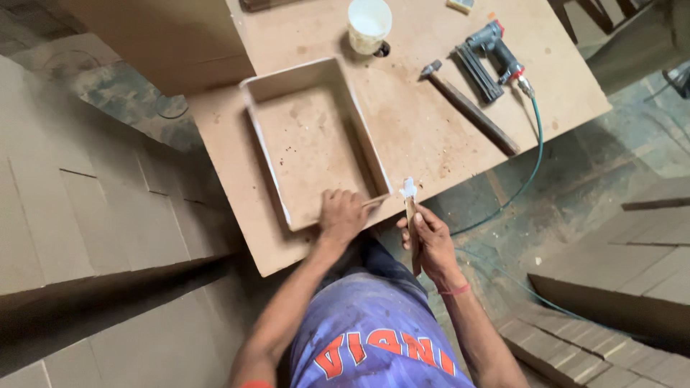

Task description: The person assembles a wooden box by applying glue to the edges of a frame and attaching a flat panel using a pneumatic nail gun. The person repeats this process for multiple boxes, gluing edges and nailing panels to form the structure.

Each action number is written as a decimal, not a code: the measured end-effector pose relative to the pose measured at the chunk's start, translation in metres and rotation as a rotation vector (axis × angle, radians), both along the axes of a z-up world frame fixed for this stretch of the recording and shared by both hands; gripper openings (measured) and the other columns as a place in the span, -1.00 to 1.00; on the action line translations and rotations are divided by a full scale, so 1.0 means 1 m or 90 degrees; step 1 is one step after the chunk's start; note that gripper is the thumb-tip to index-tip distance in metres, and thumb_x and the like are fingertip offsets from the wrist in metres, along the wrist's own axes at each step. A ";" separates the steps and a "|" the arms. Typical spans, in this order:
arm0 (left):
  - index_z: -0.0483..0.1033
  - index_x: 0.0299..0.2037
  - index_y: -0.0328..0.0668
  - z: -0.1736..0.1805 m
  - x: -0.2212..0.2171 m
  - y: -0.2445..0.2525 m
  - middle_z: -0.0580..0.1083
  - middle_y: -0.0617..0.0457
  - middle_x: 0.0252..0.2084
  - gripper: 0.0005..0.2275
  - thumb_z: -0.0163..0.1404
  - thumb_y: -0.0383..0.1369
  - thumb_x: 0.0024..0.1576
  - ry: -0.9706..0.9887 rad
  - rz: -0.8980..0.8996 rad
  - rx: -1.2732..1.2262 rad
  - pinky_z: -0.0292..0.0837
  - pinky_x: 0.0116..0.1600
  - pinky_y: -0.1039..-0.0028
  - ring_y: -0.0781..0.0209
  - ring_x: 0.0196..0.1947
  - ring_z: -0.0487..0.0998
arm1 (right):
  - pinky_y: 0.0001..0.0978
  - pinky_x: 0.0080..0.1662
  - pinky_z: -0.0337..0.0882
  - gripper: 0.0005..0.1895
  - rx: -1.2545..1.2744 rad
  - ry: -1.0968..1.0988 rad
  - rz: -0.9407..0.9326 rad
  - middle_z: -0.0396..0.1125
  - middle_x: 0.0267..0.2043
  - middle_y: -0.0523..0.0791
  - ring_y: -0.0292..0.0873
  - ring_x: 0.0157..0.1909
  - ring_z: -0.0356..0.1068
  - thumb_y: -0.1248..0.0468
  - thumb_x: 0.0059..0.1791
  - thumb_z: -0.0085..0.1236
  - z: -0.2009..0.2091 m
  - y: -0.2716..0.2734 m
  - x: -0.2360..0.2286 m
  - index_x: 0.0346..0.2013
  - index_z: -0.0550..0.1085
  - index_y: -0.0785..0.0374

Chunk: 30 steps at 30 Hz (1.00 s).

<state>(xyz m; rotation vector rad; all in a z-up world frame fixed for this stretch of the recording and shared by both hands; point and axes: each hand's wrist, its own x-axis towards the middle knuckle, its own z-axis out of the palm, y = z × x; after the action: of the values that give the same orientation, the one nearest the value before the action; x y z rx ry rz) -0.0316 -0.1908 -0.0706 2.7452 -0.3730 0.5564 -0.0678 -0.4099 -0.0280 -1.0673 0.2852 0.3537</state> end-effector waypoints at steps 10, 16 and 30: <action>0.59 -0.15 -0.30 0.058 -0.022 0.038 0.58 -0.11 -0.12 -0.80 0.09 -0.45 0.02 -0.117 0.128 -0.153 0.35 0.09 0.07 -0.12 -0.15 0.56 | -0.29 -0.24 0.39 -0.59 -0.721 -0.404 -0.066 0.37 -0.28 -0.02 -0.11 -0.34 0.36 0.38 0.05 0.20 -0.035 0.031 0.008 0.22 0.50 0.18; 0.58 -0.04 -0.29 0.076 -0.092 0.115 0.50 -0.10 0.11 -0.80 0.12 -0.45 0.14 -0.098 0.324 -0.161 0.32 0.22 0.08 -0.13 0.09 0.48 | -0.10 -0.20 0.43 -0.34 -0.763 -0.545 0.111 0.37 -0.20 0.05 0.10 -0.23 0.43 0.51 -0.15 0.09 -0.025 0.058 -0.032 0.26 0.45 0.12; 0.59 -0.06 -0.28 0.045 -0.149 0.128 0.47 -0.15 0.16 -0.81 0.09 -0.41 0.17 -0.075 0.352 -0.225 0.33 0.20 0.08 -0.16 0.10 0.47 | -0.06 0.04 0.44 -0.30 -0.774 -0.596 -0.021 0.29 0.10 0.17 0.20 0.04 0.39 0.57 -0.23 -0.01 -0.029 0.059 -0.020 0.23 0.45 0.29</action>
<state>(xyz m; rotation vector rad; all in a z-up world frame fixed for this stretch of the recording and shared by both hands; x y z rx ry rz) -0.1808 -0.0627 -0.0252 2.4543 0.4386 0.8270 -0.0874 -0.3513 -0.0567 -2.2720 -0.4028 -0.4576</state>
